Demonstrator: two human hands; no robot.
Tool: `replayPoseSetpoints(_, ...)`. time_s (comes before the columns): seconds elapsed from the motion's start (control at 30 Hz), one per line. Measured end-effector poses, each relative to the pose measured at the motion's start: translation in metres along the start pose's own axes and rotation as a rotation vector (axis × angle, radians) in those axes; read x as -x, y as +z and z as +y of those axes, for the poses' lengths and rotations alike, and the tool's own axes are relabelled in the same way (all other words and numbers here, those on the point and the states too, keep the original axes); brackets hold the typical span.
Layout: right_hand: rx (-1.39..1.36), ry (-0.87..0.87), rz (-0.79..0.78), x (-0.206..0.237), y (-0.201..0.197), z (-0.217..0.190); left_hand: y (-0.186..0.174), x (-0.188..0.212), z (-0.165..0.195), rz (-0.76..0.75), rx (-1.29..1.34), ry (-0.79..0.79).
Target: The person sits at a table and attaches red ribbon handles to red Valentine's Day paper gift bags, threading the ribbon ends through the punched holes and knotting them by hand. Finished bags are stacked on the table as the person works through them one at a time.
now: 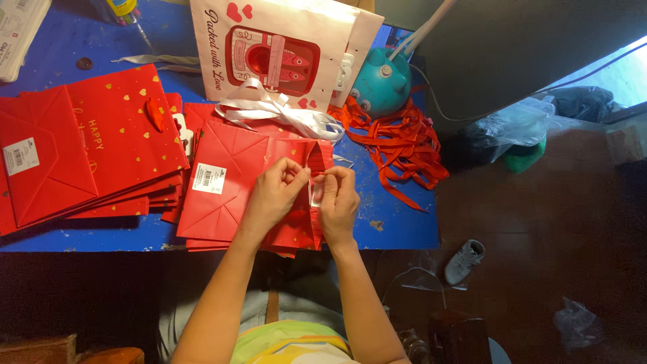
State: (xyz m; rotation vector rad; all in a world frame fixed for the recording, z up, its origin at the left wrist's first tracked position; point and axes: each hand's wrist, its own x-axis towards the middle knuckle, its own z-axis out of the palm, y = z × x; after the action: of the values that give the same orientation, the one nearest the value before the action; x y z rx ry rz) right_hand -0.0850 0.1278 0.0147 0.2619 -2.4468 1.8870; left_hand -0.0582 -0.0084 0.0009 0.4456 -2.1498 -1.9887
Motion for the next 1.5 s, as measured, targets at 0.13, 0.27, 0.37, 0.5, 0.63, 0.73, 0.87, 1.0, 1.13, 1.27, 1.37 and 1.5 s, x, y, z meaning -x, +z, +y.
replayPoseSetpoints(0.13,0.253,-0.335,-0.048,0.0034,-0.0044,-0.0106,-0.0002,0.0002,-0.0026,-0.001,-0.014,0.035)
replayPoseSetpoints(0.27,0.403,-0.442,-0.062,0.0008,-0.0034,-0.0112,-0.0001,0.0010,-0.0028,0.007,-0.001,0.028)
replayPoseSetpoints(0.37,0.240,-0.359,-0.010,-0.0006,-0.0024,-0.0090,0.0009,0.0002,-0.0019,0.003,-0.025,-0.025)
replayPoseSetpoints(0.5,0.124,-0.209,-0.019,0.0012,-0.0032,-0.0086,0.0005,0.0013,-0.0019,0.010,-0.023,0.000)
replayPoseSetpoints(0.63,0.196,-0.332,-0.079,0.0012,-0.0034,-0.0064,0.0008,0.0020,-0.0022,0.015,-0.002,0.019)
replayPoseSetpoints(0.73,0.203,-0.398,-0.036,0.0002,-0.0042,-0.0033,0.0017,0.0016,-0.0017,0.014,0.014,0.011)
replayPoseSetpoints(0.87,0.043,-0.176,0.026,0.0008,-0.0044,-0.0038,0.0014,0.0023,-0.0014,0.016,-0.002,-0.003)
replayPoseSetpoints(1.0,0.171,-0.275,-0.064,0.0031,-0.0044,-0.0070,0.0007,0.0024,-0.0011,0.012,0.022,0.017)
replayPoseSetpoints(1.13,0.234,-0.398,-0.050,-0.0003,-0.0032,-0.0046,0.0005,0.0024,-0.0002,0.019,-0.005,0.024)
replayPoseSetpoints(1.27,0.120,-0.111,0.015,-0.0003,-0.0025,-0.0034,0.0004,0.0039,0.0000,0.017,-0.012,0.015)
replayPoseSetpoints(1.37,0.150,-0.221,-0.026,0.0026,-0.0034,-0.0059,0.0005,0.0027,-0.0010,0.017,-0.013,0.015)
replayPoseSetpoints(1.5,0.310,-0.370,-0.062,0.0018,-0.0031,-0.0074,0.0000,0.0024,-0.0028,0.011,0.012,0.022)
